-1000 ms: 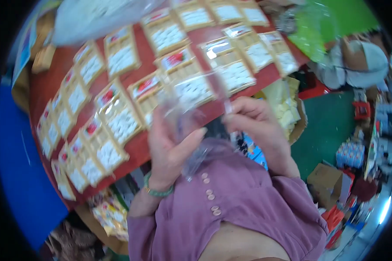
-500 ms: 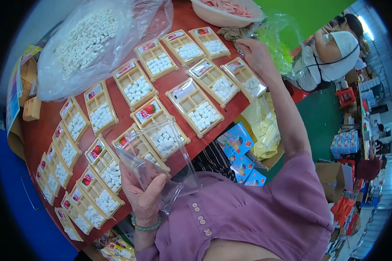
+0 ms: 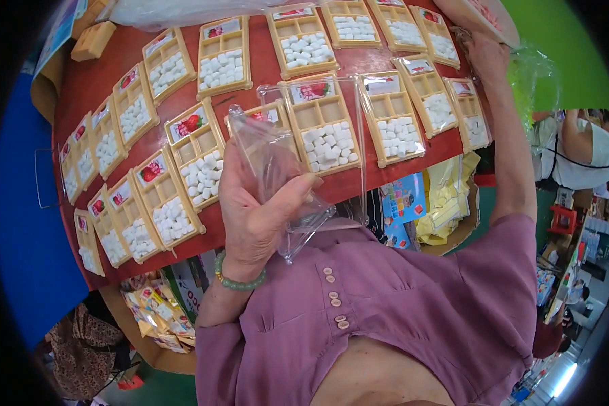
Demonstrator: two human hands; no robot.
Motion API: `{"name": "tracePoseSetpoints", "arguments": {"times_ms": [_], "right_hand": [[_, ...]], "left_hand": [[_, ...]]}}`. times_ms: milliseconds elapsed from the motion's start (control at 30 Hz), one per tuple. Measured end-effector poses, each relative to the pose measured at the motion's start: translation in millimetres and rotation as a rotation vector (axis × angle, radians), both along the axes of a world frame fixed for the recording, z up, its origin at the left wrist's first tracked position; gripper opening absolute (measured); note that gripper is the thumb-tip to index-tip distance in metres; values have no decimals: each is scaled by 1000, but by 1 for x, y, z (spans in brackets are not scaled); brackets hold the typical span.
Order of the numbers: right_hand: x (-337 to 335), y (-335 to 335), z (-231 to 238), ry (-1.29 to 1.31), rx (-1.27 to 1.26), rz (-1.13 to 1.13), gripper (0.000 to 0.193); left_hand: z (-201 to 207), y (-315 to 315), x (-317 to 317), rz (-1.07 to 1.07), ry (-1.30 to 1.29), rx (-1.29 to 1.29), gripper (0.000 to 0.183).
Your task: Packaging small white cubes from organized trays into plastic bags.
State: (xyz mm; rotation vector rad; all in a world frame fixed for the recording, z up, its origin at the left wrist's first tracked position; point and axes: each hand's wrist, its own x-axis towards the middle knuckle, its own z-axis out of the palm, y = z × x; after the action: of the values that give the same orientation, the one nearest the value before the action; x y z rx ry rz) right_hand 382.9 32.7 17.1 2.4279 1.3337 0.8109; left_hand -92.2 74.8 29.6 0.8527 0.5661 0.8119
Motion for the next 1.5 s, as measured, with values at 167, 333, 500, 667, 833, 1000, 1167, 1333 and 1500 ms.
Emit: {"name": "tracePoseSetpoints", "arguments": {"times_ms": [167,333,500,667,833,1000,1167,1333,1500], "right_hand": [[-149,-24,42,1201,585,247,33],[-274,-63,45,2148,406,444,27],[-299,-74,21,2429,576,376,18],[-310,-72,22,2351,593,395,12],[-319,-69,16,2340,534,374,11],[-338,-65,25,2368,480,406,10],[-353,-63,29,2374,403,503,12],[-362,-63,27,2414,371,530,21],[-368,-65,28,2500,527,494,17]], "left_hand": [[-2,-6,1,-13,19,52,56],[-5,-7,1,-82,8,122,57],[-9,-12,-5,-65,79,223,56],[-8,-17,-17,-145,89,129,59],[-13,-14,-23,-220,55,83,67],[0,-21,-21,-193,33,130,92],[-4,-21,-36,-316,122,163,79],[-7,-20,-46,-354,50,278,102],[-10,-15,-68,-291,-24,58,93]]}}
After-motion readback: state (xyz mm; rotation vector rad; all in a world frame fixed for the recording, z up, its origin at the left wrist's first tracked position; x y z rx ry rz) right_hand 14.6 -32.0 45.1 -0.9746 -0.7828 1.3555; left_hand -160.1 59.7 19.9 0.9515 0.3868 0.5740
